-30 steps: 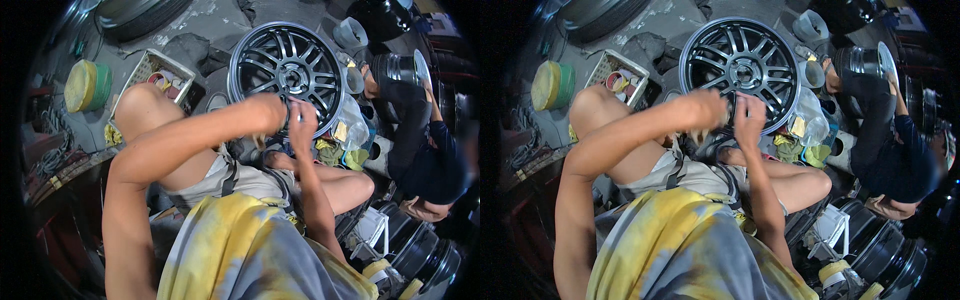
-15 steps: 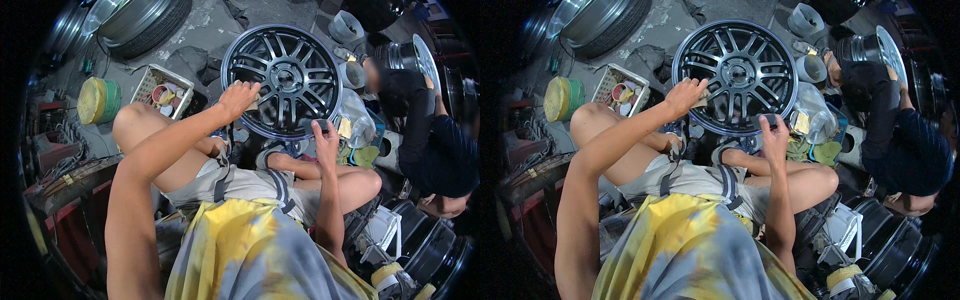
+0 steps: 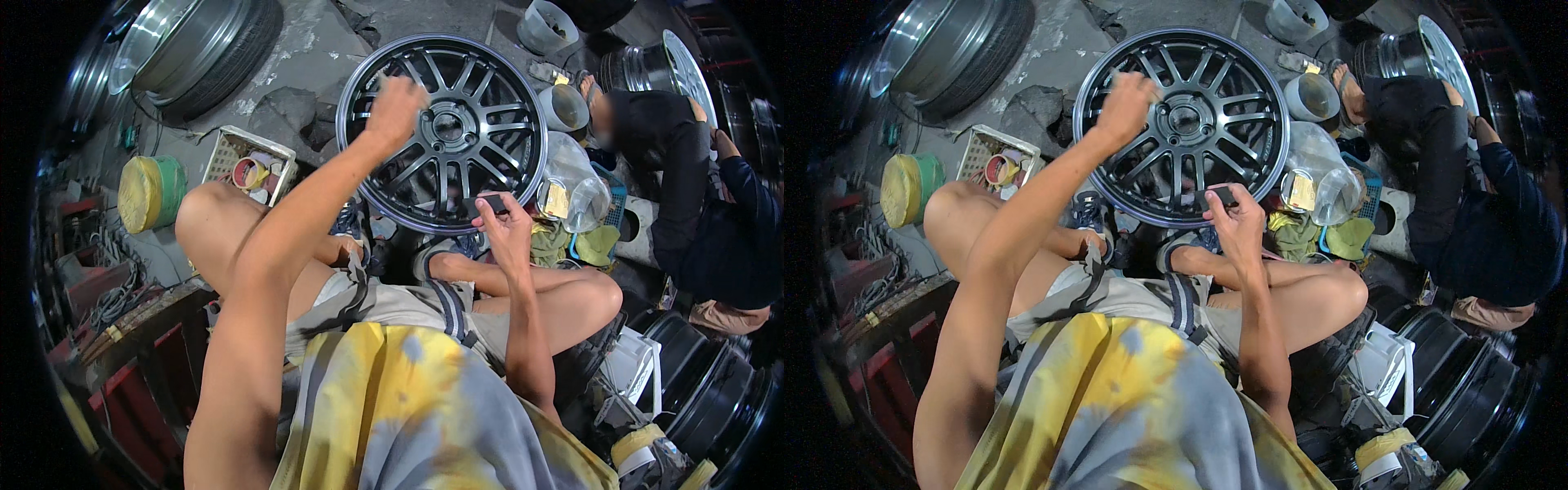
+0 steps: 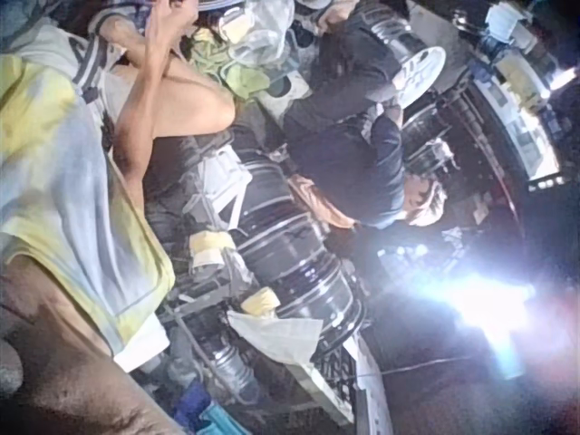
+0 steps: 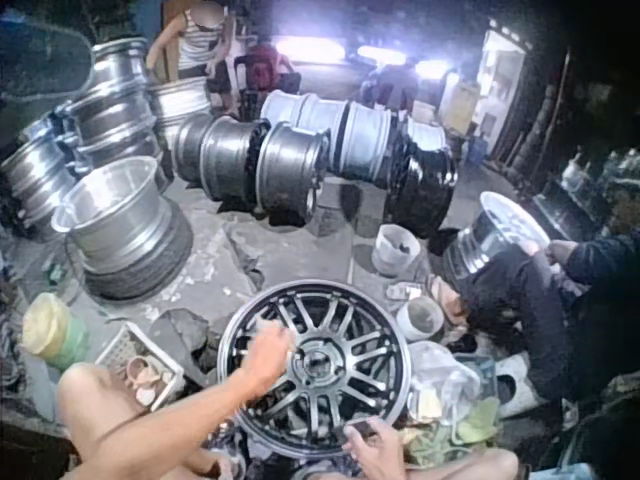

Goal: The person sits on the floor and wipes a car wheel rim with a cloth. They clean the outer edge and the spokes of the rim, rotating it to reach different areas.

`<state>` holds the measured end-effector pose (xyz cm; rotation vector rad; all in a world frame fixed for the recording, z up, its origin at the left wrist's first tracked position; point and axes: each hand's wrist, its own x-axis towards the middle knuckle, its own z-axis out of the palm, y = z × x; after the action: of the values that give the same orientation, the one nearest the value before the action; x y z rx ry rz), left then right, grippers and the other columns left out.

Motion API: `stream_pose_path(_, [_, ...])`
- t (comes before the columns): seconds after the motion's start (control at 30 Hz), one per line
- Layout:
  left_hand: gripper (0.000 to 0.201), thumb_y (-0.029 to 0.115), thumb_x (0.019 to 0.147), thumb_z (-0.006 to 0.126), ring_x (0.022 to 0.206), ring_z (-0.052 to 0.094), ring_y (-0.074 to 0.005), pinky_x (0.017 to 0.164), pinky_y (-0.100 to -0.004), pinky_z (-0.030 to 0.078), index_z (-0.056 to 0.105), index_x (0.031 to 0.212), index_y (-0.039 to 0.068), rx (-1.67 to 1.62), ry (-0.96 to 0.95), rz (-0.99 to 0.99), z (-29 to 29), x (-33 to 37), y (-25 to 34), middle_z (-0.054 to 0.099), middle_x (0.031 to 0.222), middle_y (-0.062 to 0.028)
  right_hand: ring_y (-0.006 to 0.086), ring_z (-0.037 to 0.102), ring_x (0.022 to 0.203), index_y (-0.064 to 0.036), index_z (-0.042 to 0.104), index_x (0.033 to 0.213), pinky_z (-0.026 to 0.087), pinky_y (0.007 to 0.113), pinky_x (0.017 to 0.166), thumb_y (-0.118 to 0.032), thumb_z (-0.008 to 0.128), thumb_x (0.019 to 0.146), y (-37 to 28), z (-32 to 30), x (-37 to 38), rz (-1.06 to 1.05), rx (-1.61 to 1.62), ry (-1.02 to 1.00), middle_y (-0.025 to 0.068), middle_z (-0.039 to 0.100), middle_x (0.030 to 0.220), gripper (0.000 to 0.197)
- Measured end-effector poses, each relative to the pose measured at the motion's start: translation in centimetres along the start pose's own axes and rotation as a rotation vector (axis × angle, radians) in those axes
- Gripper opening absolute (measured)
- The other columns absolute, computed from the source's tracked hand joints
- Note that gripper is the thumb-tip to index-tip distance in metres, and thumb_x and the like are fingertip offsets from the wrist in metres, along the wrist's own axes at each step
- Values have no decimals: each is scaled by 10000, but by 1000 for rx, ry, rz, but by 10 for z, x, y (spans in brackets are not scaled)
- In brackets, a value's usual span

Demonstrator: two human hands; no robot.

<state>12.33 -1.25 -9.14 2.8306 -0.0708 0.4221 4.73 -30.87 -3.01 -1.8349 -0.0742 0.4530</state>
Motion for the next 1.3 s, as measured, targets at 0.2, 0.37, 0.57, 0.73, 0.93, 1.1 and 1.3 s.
stream_pose_path(0.2, [252, 54, 860, 661, 1127, 575, -335, 963, -438, 508, 658, 1109, 93, -109, 209, 167, 29, 27, -13, 560, 1115, -139, 112, 719, 774, 4, 701, 1129, 562, 231, 664, -116, 752, 995, 6, -2, 1, 57, 71, 54, 50, 727, 948, 187])
stream_pose_path(0.37, [281, 119, 899, 655, 1126, 581, -376, 955, -463, 519, 641, 1178, 103, 109, 225, -28, 31, 83, -77, 588, 1131, -168, 116, 728, 821, 10, 689, 1130, 572, 233, 694, -74, 757, 983, 9, -8, 7, 85, 95, 105, 59, 730, 969, 182])
stream_pose_path(0.57, [340, 53, 909, 628, 1283, 546, -400, 1093, -508, 452, 639, 1247, 23, -18, 269, -94, 60, 97, -8, 602, 1224, -198, 79, 691, 866, 30, 691, 1126, 538, 201, 747, -51, 756, 975, 20, -9, 19, -51, 11, 170, 47, 728, 971, 183])
stream_pose_path(0.73, [451, 2, 910, 581, 1396, 483, -405, 1193, -516, 354, 611, 1357, -48, -246, 328, -63, 95, 44, 64, 598, 1342, -220, 76, 666, 810, 40, 733, 1113, 531, 220, 732, -74, 743, 975, 20, -11, 20, -55, -38, 218, 54, 741, 923, 180])
stream_pose_path(0.93, [501, 18, 899, 628, 1486, 437, -394, 1260, -480, 328, 591, 1391, -67, -466, 18, 136, 72, 0, 122, 544, 1499, -240, 148, 746, 859, 43, 672, 1158, 595, 272, 782, -102, 660, 1044, 16, -16, 24, -102, 130, 302, 110, 748, 956, 184])
stream_pose_path(1.1, [472, 59, 905, 657, 1456, 487, -371, 1254, -461, 360, 617, 1356, -74, -540, -253, 390, 22, -43, 77, 599, 1454, -228, 165, 753, 907, 63, 686, 1199, 612, 280, 817, -75, 702, 1016, 16, -34, 25, -91, 206, 399, 107, 751, 986, 229])
stream_pose_path(1.3, [154, 85, 878, 653, 977, 697, -441, 875, -512, 574, 721, 990, 3, -147, -760, 265, -65, -28, -24, 716, 1010, -248, 143, 738, 908, 65, 736, 1160, 597, 257, 826, -69, 740, 990, 12, -29, 20, -80, 84, 216, 102, 767, 980, 216])
